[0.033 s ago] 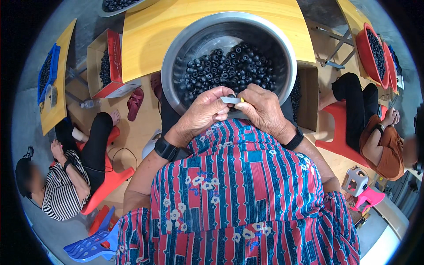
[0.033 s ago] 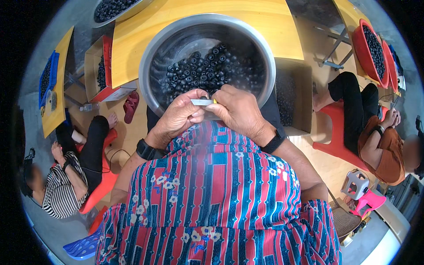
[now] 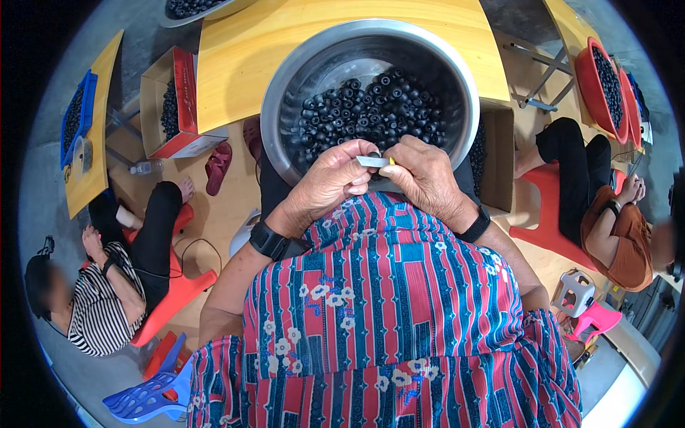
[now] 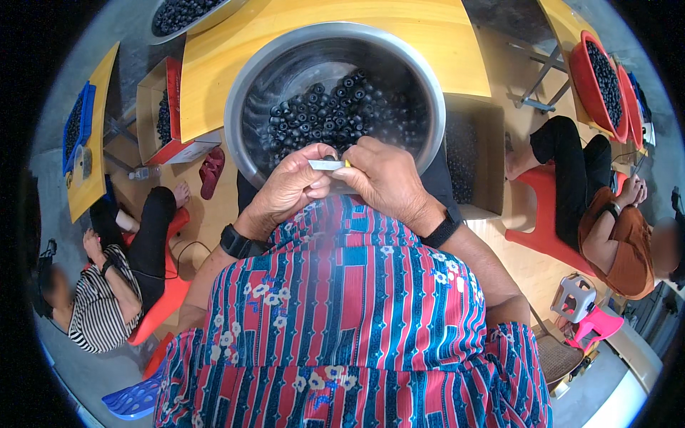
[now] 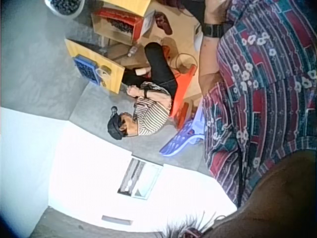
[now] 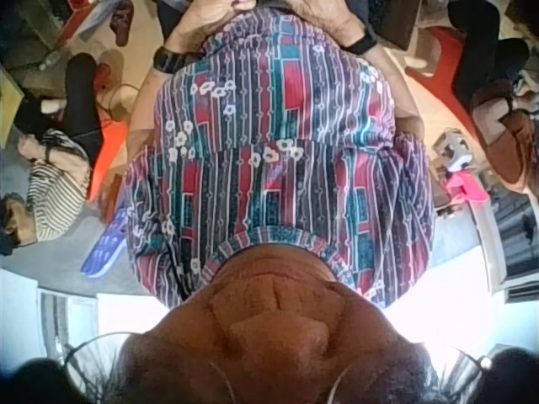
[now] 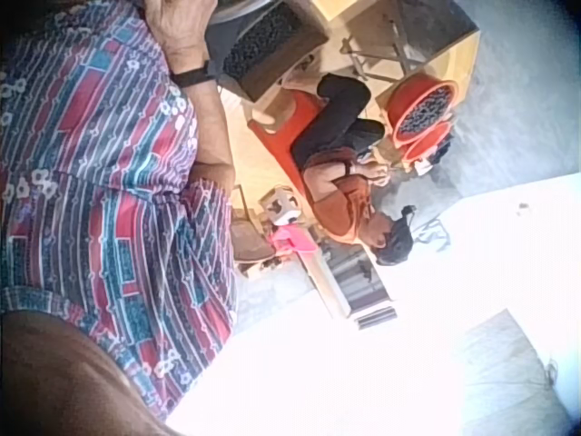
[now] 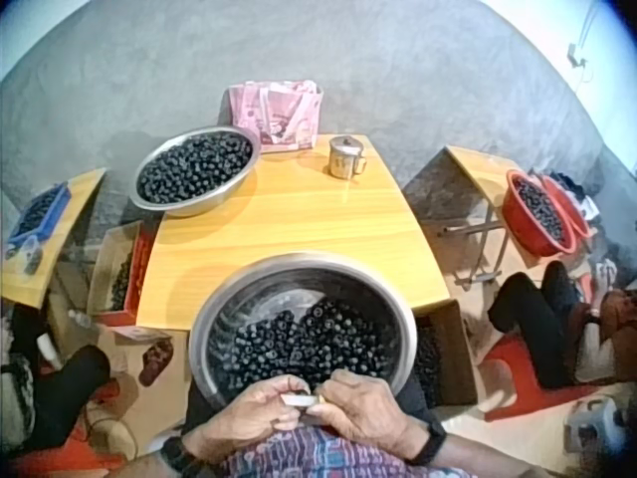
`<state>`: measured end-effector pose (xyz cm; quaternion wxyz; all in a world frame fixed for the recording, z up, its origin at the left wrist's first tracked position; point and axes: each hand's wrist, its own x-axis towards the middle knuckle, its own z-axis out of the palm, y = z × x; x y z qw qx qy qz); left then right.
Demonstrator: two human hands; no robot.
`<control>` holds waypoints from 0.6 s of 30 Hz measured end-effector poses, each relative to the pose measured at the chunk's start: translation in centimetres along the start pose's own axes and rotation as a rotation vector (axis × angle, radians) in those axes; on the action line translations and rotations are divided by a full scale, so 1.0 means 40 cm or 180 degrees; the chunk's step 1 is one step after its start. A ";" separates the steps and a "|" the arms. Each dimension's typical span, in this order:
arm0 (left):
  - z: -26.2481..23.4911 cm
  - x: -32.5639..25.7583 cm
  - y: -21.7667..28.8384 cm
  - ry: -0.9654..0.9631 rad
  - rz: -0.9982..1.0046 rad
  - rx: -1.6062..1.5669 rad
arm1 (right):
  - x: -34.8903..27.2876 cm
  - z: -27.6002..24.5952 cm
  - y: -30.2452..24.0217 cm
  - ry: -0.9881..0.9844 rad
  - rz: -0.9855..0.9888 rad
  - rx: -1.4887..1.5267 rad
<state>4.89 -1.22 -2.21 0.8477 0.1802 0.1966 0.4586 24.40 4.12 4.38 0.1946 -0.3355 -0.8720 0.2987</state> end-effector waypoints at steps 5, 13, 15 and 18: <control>0.005 0.001 0.004 -0.0042 0.0081 0.0080 | 0.000 0.005 0.011 0.0008 0.0011 0.0031; -0.002 0.003 -0.002 -0.0039 0.0185 0.0224 | 0.005 0.005 0.016 -0.0100 -0.0032 0.0160; 0.002 0.003 0.002 -0.0034 0.0175 0.0211 | 0.004 0.005 0.019 -0.0096 -0.0037 0.0209; 0.003 0.005 0.006 -0.0063 0.0103 0.0212 | 0.005 0.004 0.018 -0.0110 -0.0023 0.0313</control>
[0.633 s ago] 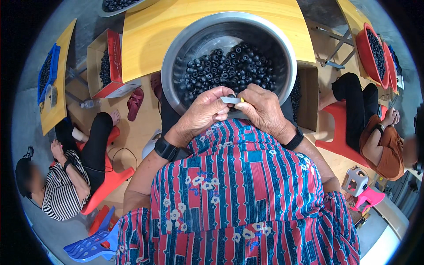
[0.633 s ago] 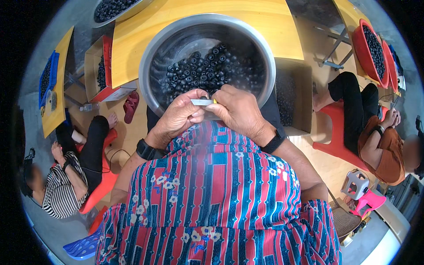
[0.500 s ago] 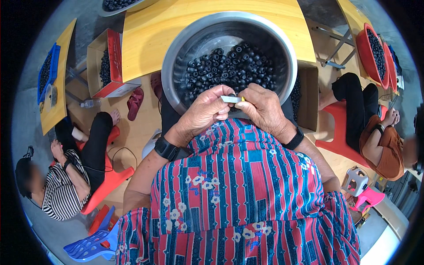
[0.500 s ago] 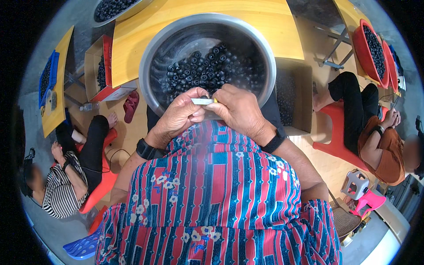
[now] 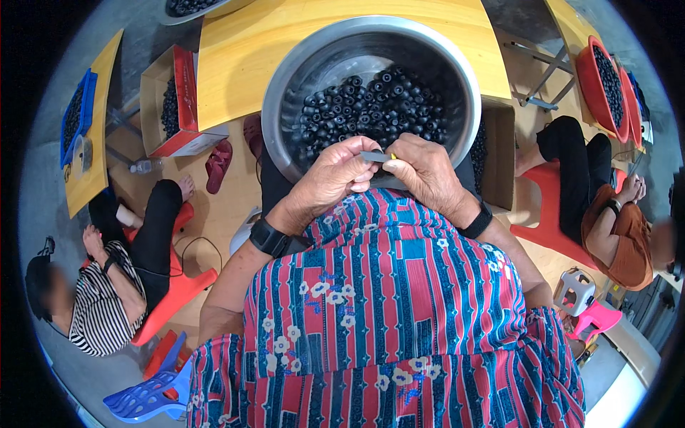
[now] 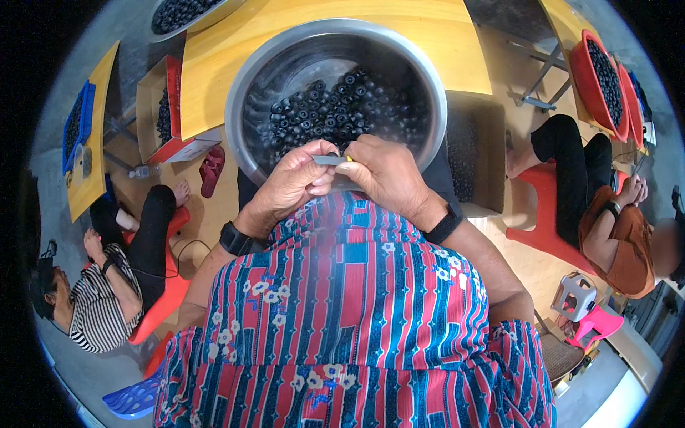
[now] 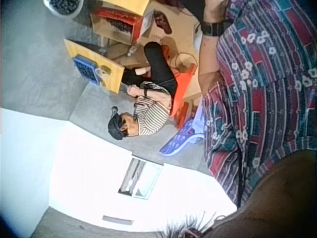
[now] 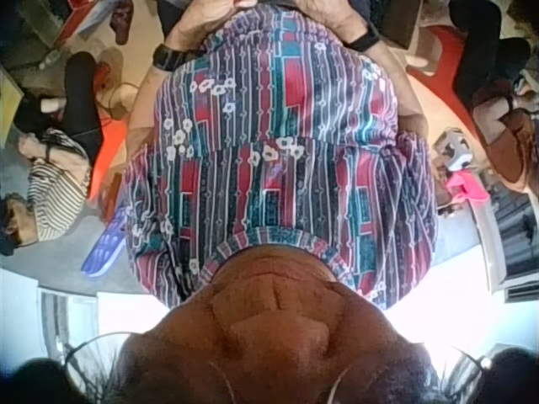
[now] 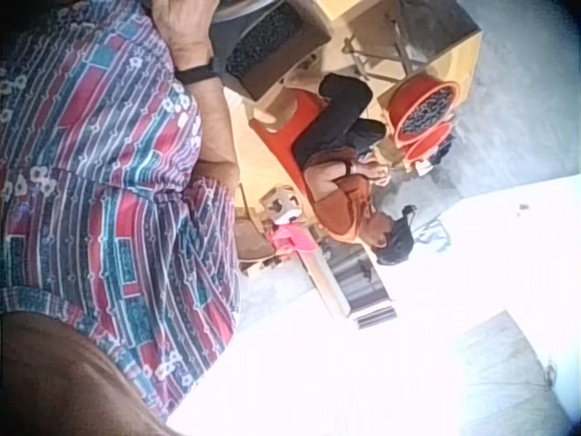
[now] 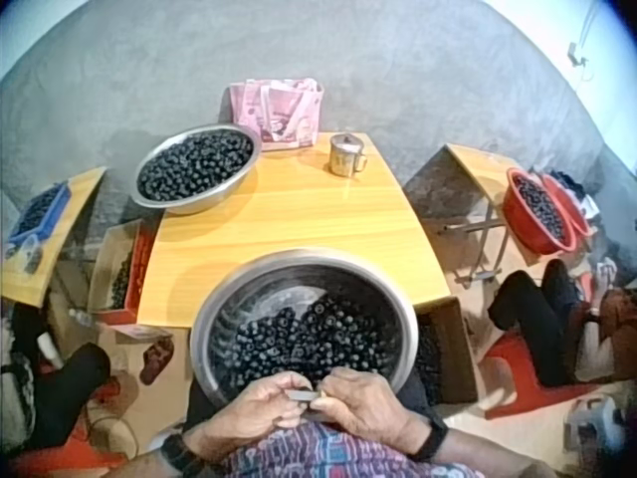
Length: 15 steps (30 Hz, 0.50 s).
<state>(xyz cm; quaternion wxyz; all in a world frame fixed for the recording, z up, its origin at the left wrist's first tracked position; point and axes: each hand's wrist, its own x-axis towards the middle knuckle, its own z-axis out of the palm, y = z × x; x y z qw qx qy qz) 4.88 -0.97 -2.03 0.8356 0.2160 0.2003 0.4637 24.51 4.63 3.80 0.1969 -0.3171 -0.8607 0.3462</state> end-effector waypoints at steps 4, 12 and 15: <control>-0.003 -0.001 -0.002 -0.0041 -0.0116 -0.0062 | -0.001 0.000 0.003 -0.0082 0.0100 0.0008; 0.001 -0.002 -0.003 -0.0002 -0.0032 -0.0008 | -0.002 0.001 0.002 -0.0112 0.0099 0.0077; -0.005 -0.001 -0.006 -0.0068 -0.0026 -0.0061 | -0.001 0.000 0.000 -0.0137 0.0096 0.0102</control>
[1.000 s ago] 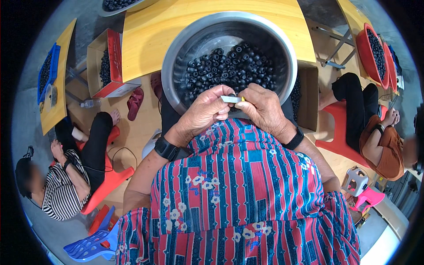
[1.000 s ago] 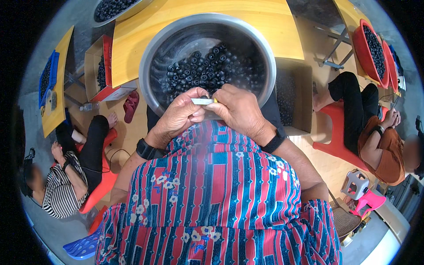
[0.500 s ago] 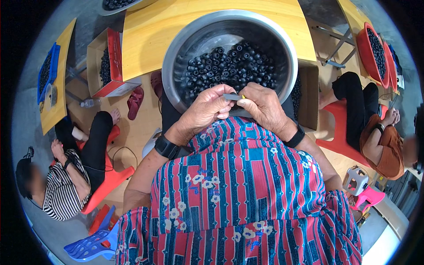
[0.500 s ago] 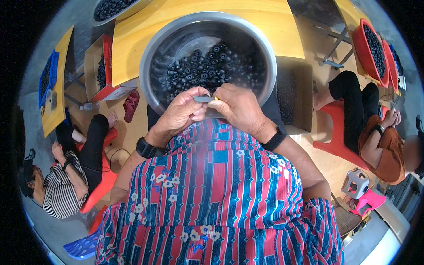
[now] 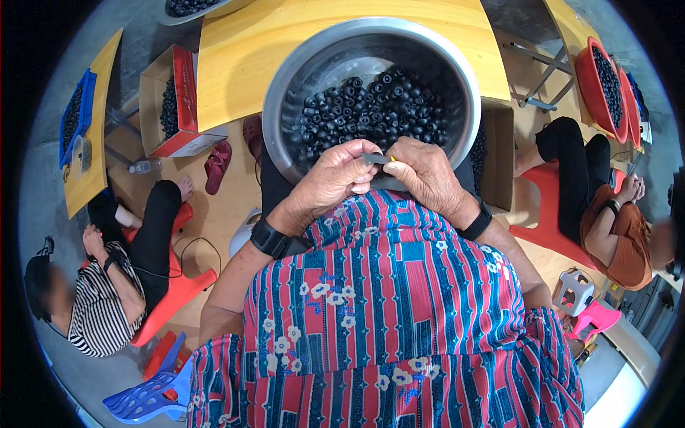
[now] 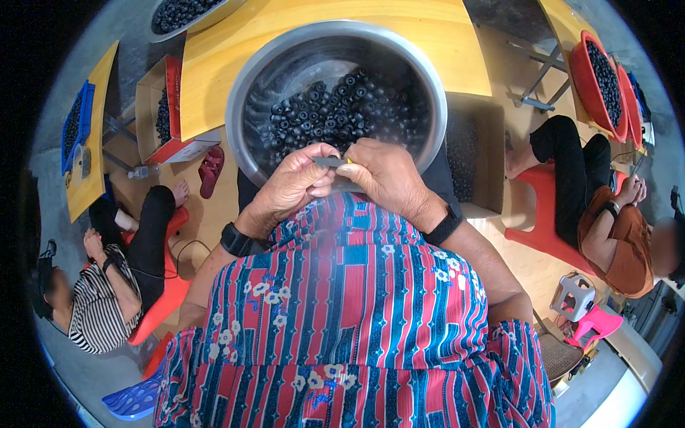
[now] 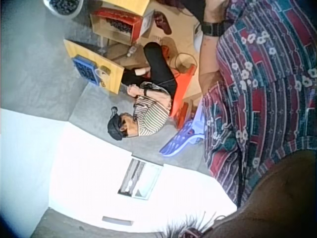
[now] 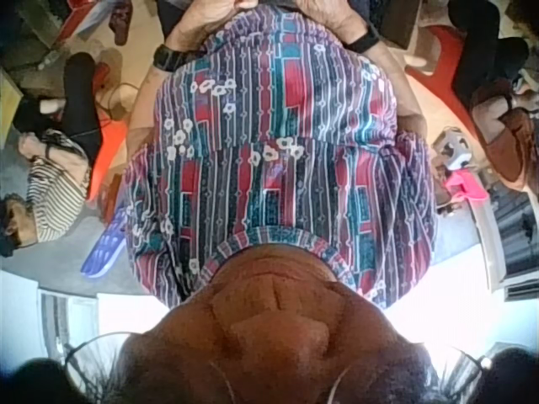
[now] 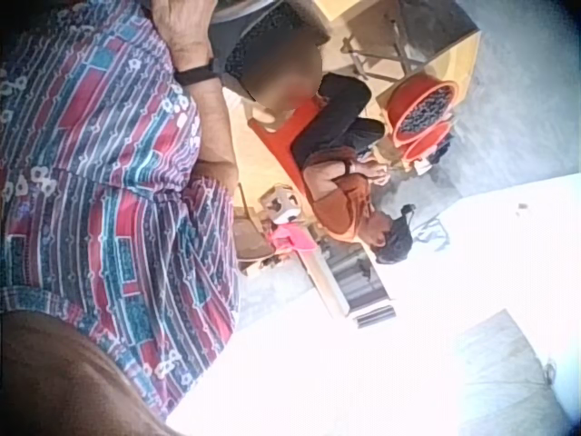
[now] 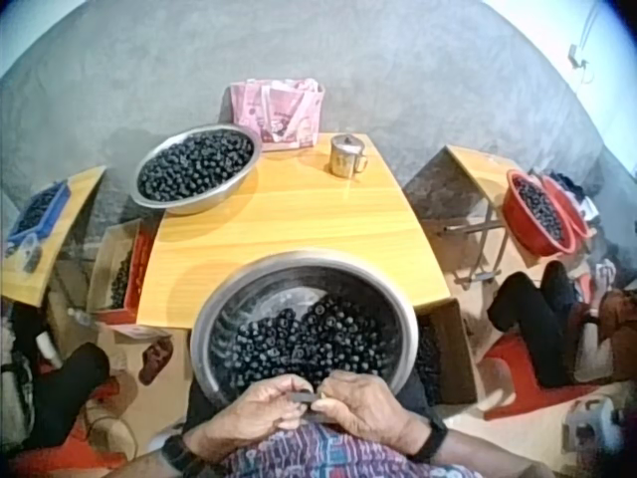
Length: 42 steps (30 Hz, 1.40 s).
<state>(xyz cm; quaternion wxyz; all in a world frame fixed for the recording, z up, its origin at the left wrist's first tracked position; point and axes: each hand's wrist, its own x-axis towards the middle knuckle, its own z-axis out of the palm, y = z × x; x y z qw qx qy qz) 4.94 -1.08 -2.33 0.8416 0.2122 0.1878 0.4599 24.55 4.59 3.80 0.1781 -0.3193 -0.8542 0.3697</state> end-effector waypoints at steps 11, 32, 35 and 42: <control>0.012 0.000 -0.003 0.0056 0.0076 0.0098 | 0.002 -0.008 0.020 0.0676 0.0561 -0.0185; 0.000 0.011 -0.015 0.0168 -0.0031 -0.0370 | 0.004 0.014 -0.015 0.0840 0.0038 -0.0018; -0.013 0.010 -0.022 0.0144 -0.0010 -0.0537 | 0.005 0.014 -0.014 0.0863 -0.0073 -0.0151; -0.012 0.011 -0.020 0.0183 -0.0021 -0.0613 | 0.007 0.010 -0.020 0.1000 -0.0308 -0.0342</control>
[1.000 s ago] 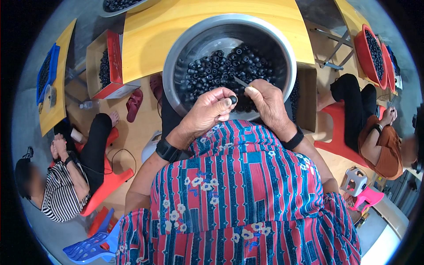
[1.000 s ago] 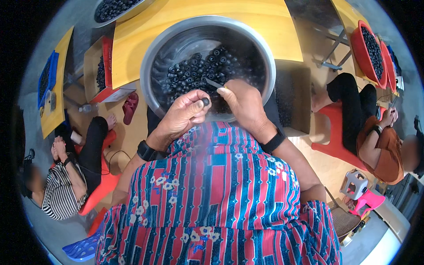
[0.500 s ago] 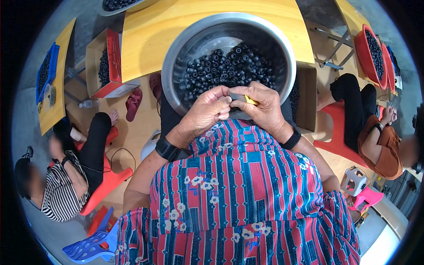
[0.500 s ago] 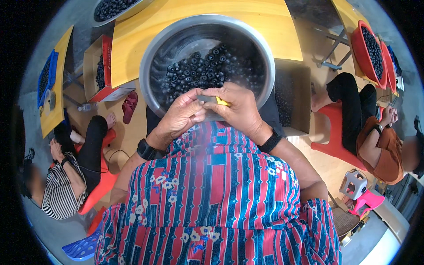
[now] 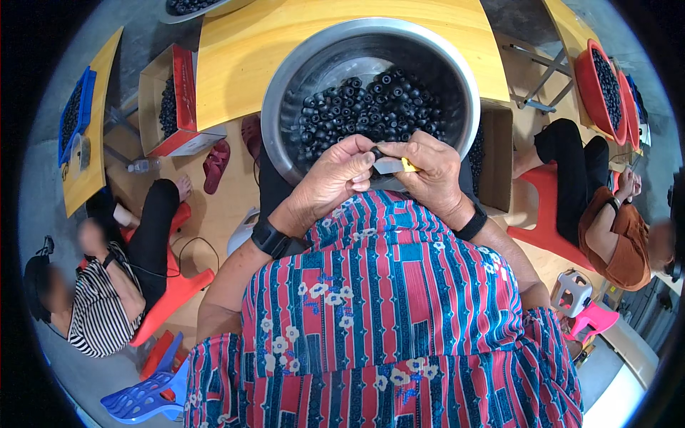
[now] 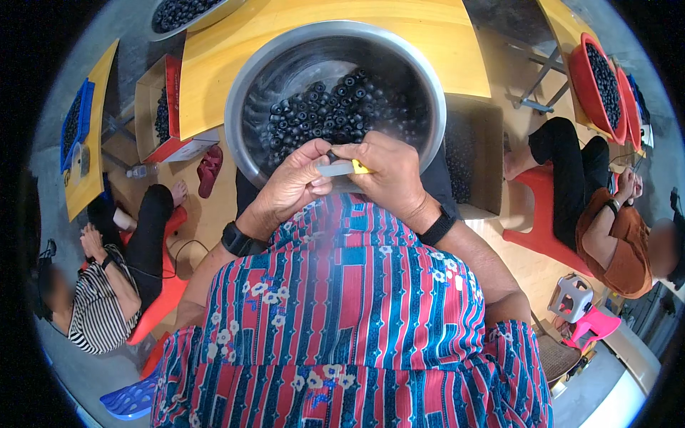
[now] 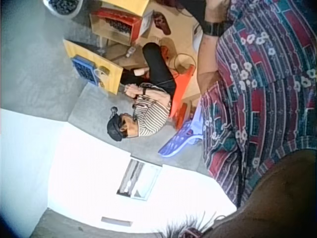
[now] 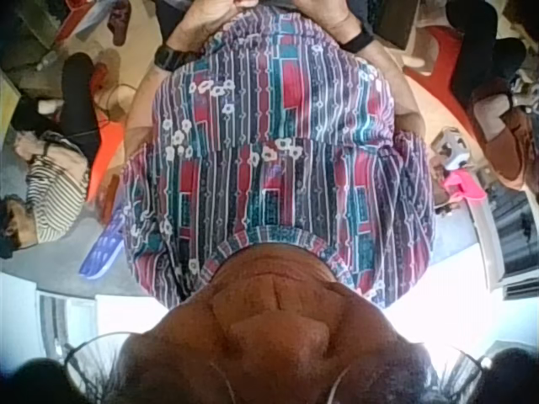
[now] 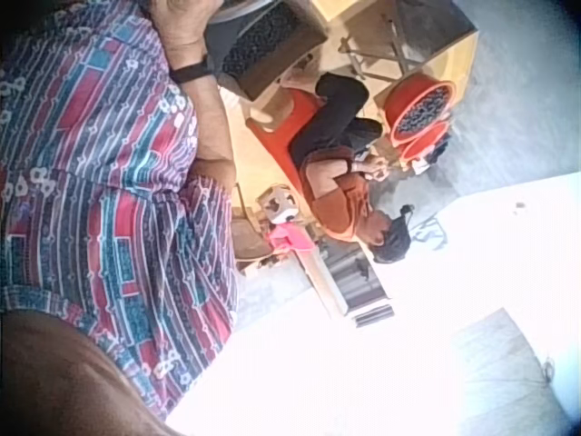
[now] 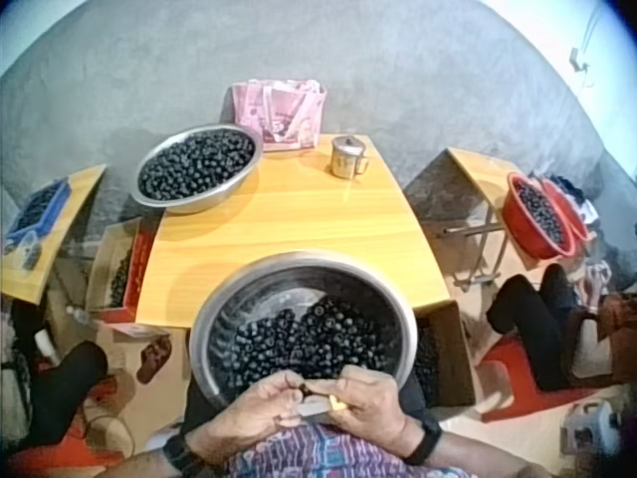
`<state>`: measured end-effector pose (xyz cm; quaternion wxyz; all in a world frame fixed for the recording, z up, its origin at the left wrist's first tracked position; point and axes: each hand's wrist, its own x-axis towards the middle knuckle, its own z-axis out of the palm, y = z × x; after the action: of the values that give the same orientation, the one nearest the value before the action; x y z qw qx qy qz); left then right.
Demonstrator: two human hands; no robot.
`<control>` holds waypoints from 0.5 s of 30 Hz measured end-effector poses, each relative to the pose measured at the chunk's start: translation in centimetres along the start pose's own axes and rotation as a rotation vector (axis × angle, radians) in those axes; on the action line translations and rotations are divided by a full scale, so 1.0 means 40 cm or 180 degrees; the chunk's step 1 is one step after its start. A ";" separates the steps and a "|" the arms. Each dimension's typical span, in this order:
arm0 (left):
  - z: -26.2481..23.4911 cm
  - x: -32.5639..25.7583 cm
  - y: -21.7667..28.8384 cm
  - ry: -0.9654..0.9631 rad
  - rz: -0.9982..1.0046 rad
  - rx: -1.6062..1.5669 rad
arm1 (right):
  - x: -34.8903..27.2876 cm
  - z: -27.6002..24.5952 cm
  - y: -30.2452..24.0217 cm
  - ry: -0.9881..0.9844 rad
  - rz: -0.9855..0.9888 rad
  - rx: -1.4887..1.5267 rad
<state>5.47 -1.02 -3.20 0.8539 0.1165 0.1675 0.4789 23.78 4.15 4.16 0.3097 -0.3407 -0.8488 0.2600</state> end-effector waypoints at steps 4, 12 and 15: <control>-0.001 0.003 -0.002 0.0103 0.0019 -0.0005 | 0.003 0.000 0.000 0.0026 -0.0082 -0.0054; 0.013 0.004 0.007 0.0175 0.0115 -0.0014 | -0.005 -0.008 0.008 -0.0160 0.0205 0.0361; 0.004 0.003 0.007 0.0072 0.0260 0.0009 | 0.000 0.001 0.004 -0.0137 0.0720 0.0708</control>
<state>5.36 -0.78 -2.98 0.8314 0.1190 0.1729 0.5144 23.81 4.24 4.02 0.2959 -0.3922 -0.7774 0.3928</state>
